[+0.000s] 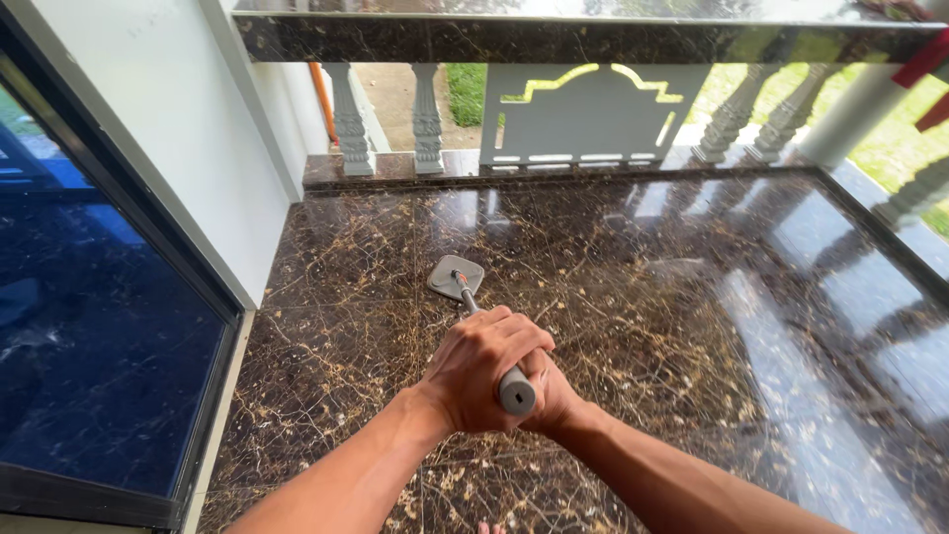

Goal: The person cleans a tiled balcony floor using a mop, pushing the tool across the surface and later using the mop head to scrub a specific area.

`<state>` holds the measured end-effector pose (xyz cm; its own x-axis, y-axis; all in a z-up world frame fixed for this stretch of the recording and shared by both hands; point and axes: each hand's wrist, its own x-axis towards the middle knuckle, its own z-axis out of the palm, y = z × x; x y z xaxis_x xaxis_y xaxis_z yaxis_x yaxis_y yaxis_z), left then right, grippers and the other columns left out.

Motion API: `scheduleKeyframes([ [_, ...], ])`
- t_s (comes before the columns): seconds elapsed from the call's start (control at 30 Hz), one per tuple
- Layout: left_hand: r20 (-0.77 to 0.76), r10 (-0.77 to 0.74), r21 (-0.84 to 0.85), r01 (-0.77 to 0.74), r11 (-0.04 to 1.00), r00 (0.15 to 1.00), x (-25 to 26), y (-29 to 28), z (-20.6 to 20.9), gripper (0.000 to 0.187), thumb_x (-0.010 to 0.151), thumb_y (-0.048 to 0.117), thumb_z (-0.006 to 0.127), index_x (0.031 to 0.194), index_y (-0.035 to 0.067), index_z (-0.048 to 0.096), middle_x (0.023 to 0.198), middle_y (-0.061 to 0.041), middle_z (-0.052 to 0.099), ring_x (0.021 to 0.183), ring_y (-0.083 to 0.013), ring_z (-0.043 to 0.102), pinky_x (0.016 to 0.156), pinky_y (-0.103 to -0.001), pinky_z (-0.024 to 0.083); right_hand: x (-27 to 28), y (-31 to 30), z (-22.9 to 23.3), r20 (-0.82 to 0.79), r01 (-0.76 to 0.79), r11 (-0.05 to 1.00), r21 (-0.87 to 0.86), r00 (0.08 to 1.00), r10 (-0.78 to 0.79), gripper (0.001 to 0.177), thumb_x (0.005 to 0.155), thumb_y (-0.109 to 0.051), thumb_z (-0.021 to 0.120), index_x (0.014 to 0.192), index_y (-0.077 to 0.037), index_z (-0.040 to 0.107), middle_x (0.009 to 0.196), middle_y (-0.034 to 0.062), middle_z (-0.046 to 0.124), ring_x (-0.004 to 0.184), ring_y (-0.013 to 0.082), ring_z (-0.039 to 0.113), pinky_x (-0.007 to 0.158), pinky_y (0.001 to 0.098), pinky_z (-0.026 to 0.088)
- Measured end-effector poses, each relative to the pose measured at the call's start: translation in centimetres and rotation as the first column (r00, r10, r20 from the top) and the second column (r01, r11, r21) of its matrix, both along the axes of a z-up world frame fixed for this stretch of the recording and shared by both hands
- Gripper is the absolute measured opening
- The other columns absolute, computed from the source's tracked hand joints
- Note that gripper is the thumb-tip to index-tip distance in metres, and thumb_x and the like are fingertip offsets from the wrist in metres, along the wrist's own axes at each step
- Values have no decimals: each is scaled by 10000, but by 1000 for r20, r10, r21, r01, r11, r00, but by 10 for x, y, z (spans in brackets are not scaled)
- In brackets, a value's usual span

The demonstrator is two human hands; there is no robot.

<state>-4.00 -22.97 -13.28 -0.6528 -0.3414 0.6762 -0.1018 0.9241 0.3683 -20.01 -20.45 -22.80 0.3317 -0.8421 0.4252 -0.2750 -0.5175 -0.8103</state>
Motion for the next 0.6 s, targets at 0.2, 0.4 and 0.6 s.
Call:
scheduleKeyframes([
  [0.2,39,24,-34,-22,999,999,-15,-43,-1,240,788,151,681,1011,63,663,900,-122,739,828,-248,702,800,-385,592,-26,-58,-12,-181,-49,978,-201,983,12,205,927,-181,634,1105,-149,538,1091,14,606,1008,117,593,823,253,543],
  [0.4,98,47,17,-49,999,994,-22,-54,0,228,776,166,673,974,51,668,807,-127,719,729,-237,677,730,-385,594,-31,-74,-23,-354,34,972,-231,928,-117,218,906,-125,635,1095,-146,527,1071,14,599,1000,103,564,809,238,487],
  [0.6,192,12,58,-24,998,981,-20,-33,2,91,768,139,630,829,81,663,700,-100,675,598,-222,608,616,-366,549,-17,-38,-15,-444,91,973,-212,878,-178,271,949,-120,614,1194,-79,506,1126,52,578,1024,116,569,804,242,508],
])
